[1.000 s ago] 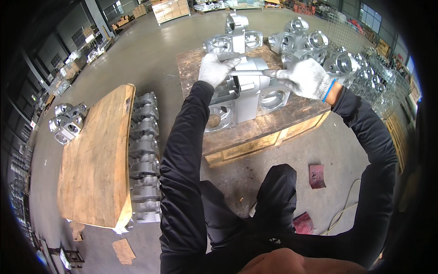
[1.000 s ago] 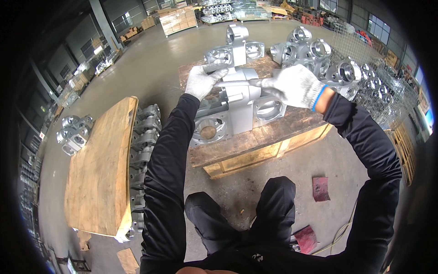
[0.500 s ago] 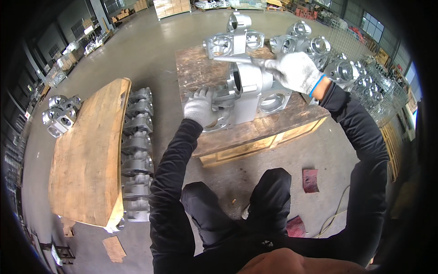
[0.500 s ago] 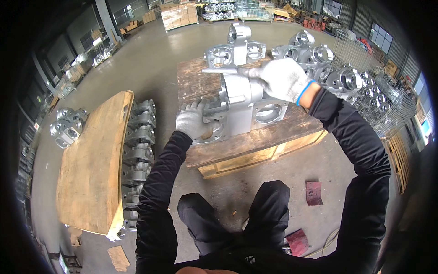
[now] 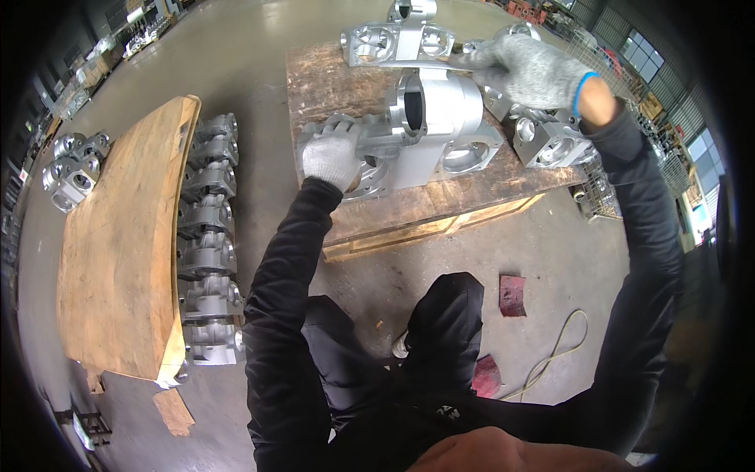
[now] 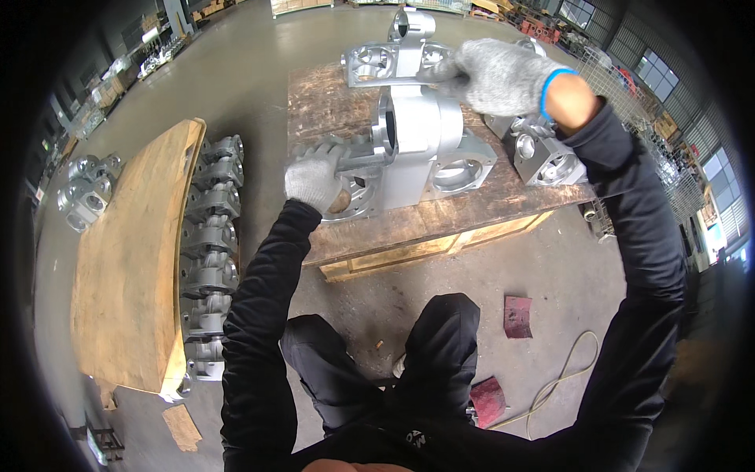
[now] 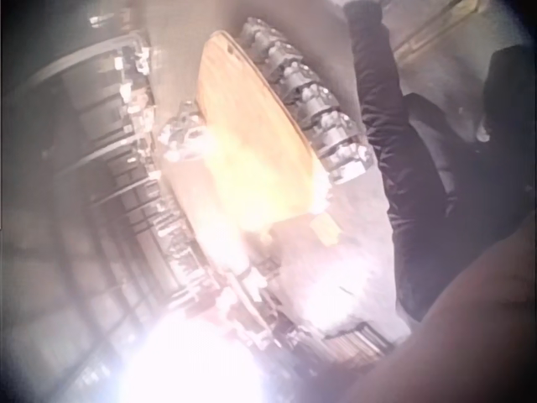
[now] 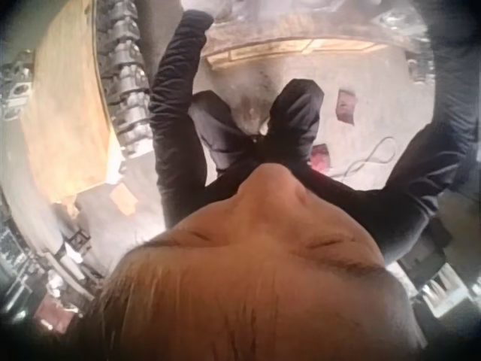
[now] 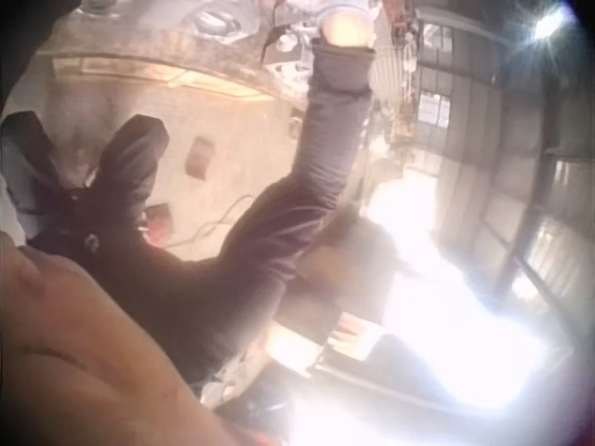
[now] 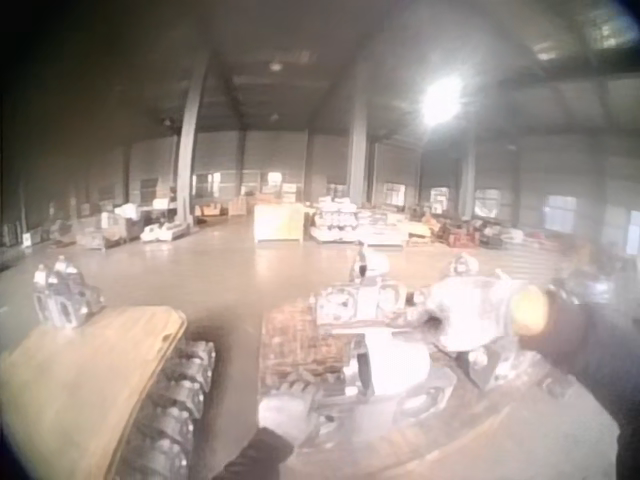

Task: The person sits on the floor and uses a metal file to deburr the edges and surfaces of a large aluminum casting. They repeatedly reposition the part to access different areas, filing along edges and inside recesses.

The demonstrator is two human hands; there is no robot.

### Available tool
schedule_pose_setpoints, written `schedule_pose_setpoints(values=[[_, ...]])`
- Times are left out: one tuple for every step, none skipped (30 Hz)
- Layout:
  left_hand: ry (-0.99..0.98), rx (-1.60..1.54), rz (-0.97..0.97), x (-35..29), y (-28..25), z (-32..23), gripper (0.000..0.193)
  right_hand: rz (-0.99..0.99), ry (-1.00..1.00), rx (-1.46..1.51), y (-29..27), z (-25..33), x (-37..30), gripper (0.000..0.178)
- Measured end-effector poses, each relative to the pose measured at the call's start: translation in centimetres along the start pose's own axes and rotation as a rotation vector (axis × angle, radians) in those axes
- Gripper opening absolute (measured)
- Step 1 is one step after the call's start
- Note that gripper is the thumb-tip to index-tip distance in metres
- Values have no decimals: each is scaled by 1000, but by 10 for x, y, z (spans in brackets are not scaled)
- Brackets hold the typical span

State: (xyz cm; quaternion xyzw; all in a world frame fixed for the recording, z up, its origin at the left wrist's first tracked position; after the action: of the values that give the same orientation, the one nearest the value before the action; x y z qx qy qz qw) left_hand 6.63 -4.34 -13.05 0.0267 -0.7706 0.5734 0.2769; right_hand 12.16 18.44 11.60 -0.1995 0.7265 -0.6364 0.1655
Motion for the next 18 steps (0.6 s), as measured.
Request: schedule_pose_setpoints(values=[[24,3,-47,1,-2,0,44,-53,-50,12,0,1,4,38],[20,4,-34,1,-1,0,44,-66,-94,38,1,1,6,39],[19,1,-11,2,-1,1,45,-57,-172,22,0,3,11,42],[5,6,7,1,0,2,45,-57,-114,-160,-3,4,10,43],[-14,-20,39,1,1,3,46,33,-7,-101,-2,1,11,41],[8,-31,25,0,1,2,46,67,59,-31,0,-2,12,39],[25,-40,-17,-1,0,1,46,72,-21,-25,0,-1,11,38],[28,-51,-68,-2,-1,2,46,61,-1,-45,1,-1,14,39],[53,-43,-110,-3,-1,1,48,44,-108,13,0,2,15,39],[41,-17,-64,-3,0,2,49,72,-39,53,3,2,19,40],[43,-4,-43,-2,1,3,50,82,-22,8,3,4,22,38],[55,8,-52,-1,0,4,50,94,-9,-43,3,4,26,37],[44,-13,-43,0,0,4,50,5,-127,-105,1,5,29,40],[42,-12,-51,1,-1,4,50,32,-87,-54,0,3,27,39],[39,-14,-49,1,-1,4,49,55,-40,3,1,2,27,39],[38,-17,-48,1,-2,2,49,64,13,59,0,0,23,39],[11,2,0,1,-2,1,53,34,14,16,2,1,24,35],[-8,23,53,2,-4,-1,57,1,-54,9,1,4,20,32]])
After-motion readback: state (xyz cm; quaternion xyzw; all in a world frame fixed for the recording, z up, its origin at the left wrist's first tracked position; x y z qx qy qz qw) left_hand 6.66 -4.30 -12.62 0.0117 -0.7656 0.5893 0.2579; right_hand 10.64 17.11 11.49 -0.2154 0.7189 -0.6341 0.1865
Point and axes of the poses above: each hand's wrist, its own x-axis towards the middle knuckle, its own y-axis out of the palm, z = x × y, the point moved 3 cm from there along x, towards the middle knuckle, and after that the axes turned 5 degrees about -y, right-handed, at the moved point
